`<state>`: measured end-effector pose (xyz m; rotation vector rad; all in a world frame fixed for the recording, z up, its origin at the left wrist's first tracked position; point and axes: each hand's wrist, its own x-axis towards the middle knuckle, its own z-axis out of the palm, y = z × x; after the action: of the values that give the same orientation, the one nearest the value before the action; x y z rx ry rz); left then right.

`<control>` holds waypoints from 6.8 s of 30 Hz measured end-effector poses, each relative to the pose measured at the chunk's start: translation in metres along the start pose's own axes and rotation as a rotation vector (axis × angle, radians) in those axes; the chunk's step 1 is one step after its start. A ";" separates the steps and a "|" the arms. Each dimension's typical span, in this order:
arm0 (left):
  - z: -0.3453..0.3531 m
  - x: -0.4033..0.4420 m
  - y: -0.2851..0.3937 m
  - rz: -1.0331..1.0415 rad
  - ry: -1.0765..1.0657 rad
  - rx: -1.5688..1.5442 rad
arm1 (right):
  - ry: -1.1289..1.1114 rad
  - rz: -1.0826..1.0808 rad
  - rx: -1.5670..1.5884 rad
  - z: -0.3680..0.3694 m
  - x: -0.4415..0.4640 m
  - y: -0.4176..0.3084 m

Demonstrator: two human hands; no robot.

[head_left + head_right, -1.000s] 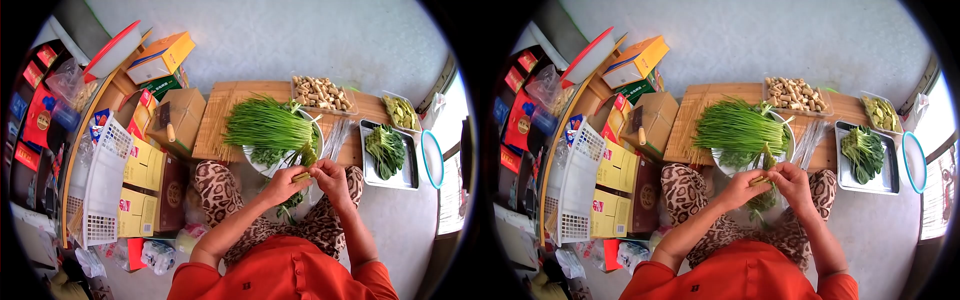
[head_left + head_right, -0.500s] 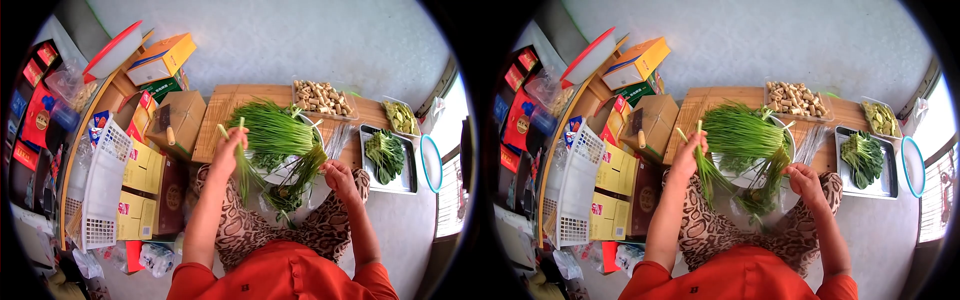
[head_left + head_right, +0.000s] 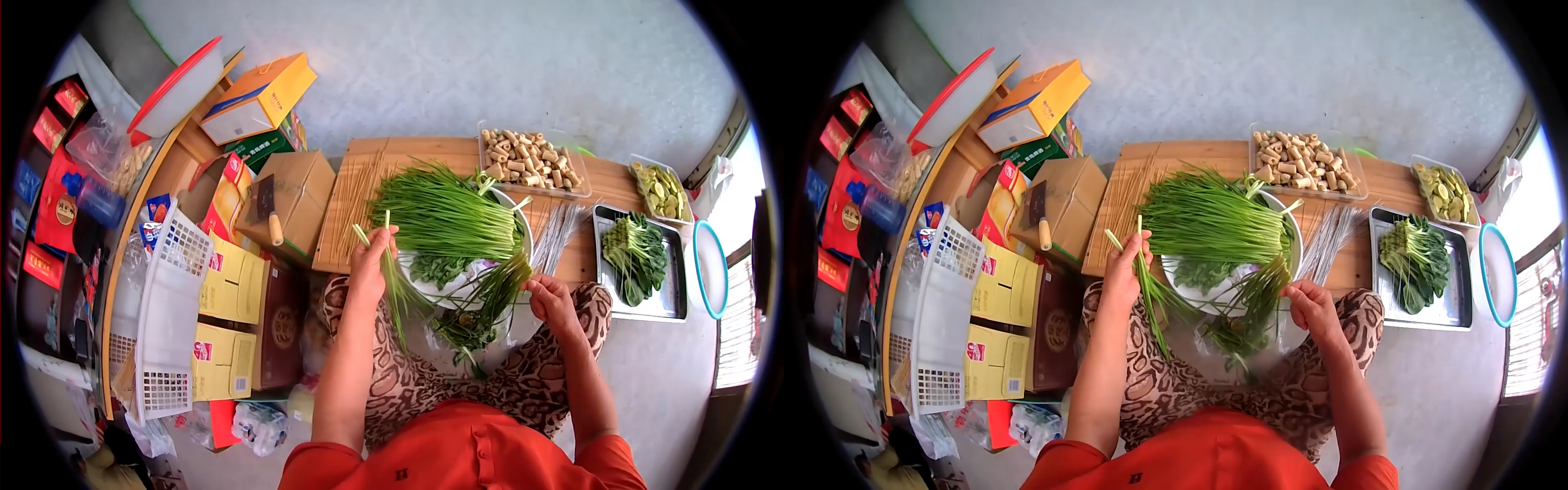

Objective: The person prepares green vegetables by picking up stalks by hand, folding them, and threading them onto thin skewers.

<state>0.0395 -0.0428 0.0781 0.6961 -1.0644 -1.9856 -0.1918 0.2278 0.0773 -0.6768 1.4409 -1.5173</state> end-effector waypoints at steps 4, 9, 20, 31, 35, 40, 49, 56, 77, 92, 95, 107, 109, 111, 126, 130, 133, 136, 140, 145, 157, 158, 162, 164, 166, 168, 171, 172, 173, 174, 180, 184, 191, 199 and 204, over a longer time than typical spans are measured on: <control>-0.005 0.005 -0.003 0.028 0.135 -0.039 | 0.014 0.011 0.007 0.004 -0.002 -0.003; 0.049 0.005 0.024 -0.042 0.143 0.024 | 0.022 0.005 -0.001 0.004 -0.006 -0.005; 0.183 -0.041 0.034 -0.114 -0.548 0.168 | 0.056 -0.011 0.013 0.004 -0.011 -0.003; 0.188 -0.074 -0.021 0.107 -0.536 0.426 | 0.043 -0.008 -0.036 0.007 -0.010 -0.002; 0.227 -0.138 -0.044 0.347 -0.854 0.492 | 0.058 0.107 0.059 0.006 -0.002 0.003; 0.224 -0.134 -0.020 0.431 -0.813 0.417 | 0.209 -0.104 -0.144 0.026 -0.021 -0.009; 0.186 -0.131 0.003 0.302 -0.684 0.373 | 0.072 -0.088 -0.008 0.018 -0.012 -0.003; 0.165 -0.143 -0.016 0.255 -0.598 0.460 | 0.015 -0.034 0.024 0.009 0.001 0.022; 0.095 -0.082 0.024 0.117 -0.161 0.066 | -0.088 -0.127 -0.319 0.064 -0.076 -0.092; 0.091 -0.086 0.024 0.059 -0.157 -0.063 | -0.200 -0.141 -0.423 0.088 -0.069 -0.096; 0.088 -0.086 0.024 0.060 -0.171 0.019 | -0.196 -0.198 -0.443 0.089 -0.067 -0.093; 0.092 -0.088 0.021 0.064 -0.161 0.003 | -0.207 -0.102 -0.401 0.089 -0.068 -0.097; 0.092 -0.089 0.021 0.056 -0.151 0.000 | -0.200 -0.089 -0.416 0.089 -0.068 -0.097; 0.093 -0.089 0.021 0.055 -0.147 0.001 | -0.202 -0.099 -0.426 0.089 -0.068 -0.097; 0.092 -0.087 0.031 0.058 -0.200 0.087 | -0.201 -0.121 -0.471 0.083 -0.070 -0.101; 0.092 -0.088 0.033 0.073 -0.232 0.133 | -0.211 0.003 -0.393 0.079 -0.074 -0.103; 0.090 -0.086 0.033 0.078 -0.271 0.146 | -0.221 -0.003 -0.333 0.078 -0.073 -0.103; 0.092 -0.088 0.034 0.045 -0.263 0.138 | -0.223 -0.040 -0.323 0.079 -0.072 -0.105; 0.090 -0.087 0.034 0.067 -0.277 0.134 | -0.220 -0.002 -0.317 0.079 -0.073 -0.105; 0.088 -0.086 0.034 0.039 -0.265 0.095 | -0.234 0.010 -0.285 0.081 -0.075 -0.105; 0.092 -0.086 0.032 0.041 -0.274 -0.023 | -0.213 -0.016 -0.296 0.085 -0.077 -0.111; 0.091 -0.085 0.031 0.043 -0.278 -0.015 | -0.209 -0.013 -0.285 0.083 -0.077 -0.110; 0.092 -0.084 0.030 0.026 -0.269 -0.055 | -0.198 -0.020 -0.259 0.084 -0.076 -0.108; 0.091 -0.084 0.029 0.031 -0.275 -0.046 | -0.206 -0.027 -0.243 0.083 -0.076 -0.108; 0.093 -0.085 0.029 0.052 -0.258 -0.041 | -0.202 0.010 -0.217 0.084 -0.075 -0.107; 0.093 -0.084 0.029 0.055 -0.256 -0.035 | -0.199 0.002 -0.237 0.086 -0.074 -0.110; 0.094 -0.084 0.028 0.099 -0.218 0.016 | -0.189 -0.037 -0.286 0.085 -0.074 -0.108; 0.095 -0.082 0.029 0.095 -0.217 0.019 | -0.199 0.018 -0.285 0.085 -0.076 -0.113; 0.095 -0.084 0.029 0.092 -0.212 0.023 | -0.196 0.019 -0.279 0.083 -0.077 -0.112; 0.097 -0.089 0.032 0.077 -0.216 0.024 | -0.206 0.020 -0.264 0.083 -0.077 -0.112; 0.099 -0.087 0.037 -0.012 -0.273 0.015 | -0.213 0.013 -0.240 0.079 -0.076 -0.113; 0.097 -0.087 0.037 -0.035 -0.306 0.042 | -0.231 0.063 -0.209 0.077 -0.074 -0.111; 0.103 -0.091 0.010 -0.056 -0.341 0.069 | -0.245 0.054 -0.183 0.077 -0.064 -0.104; 0.067 -0.068 0.019 0.168 -0.182 0.068 | -0.142 0.027 0.047 0.024 -0.041 -0.048; -0.003 -0.043 0.045 0.174 0.037 -0.122 | -0.082 0.105 0.207 -0.036 -0.020 0.004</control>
<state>0.0828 -0.0250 0.1201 0.5541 -0.9409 -1.8635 -0.2130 0.2623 0.0711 -0.5240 1.2195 -1.5137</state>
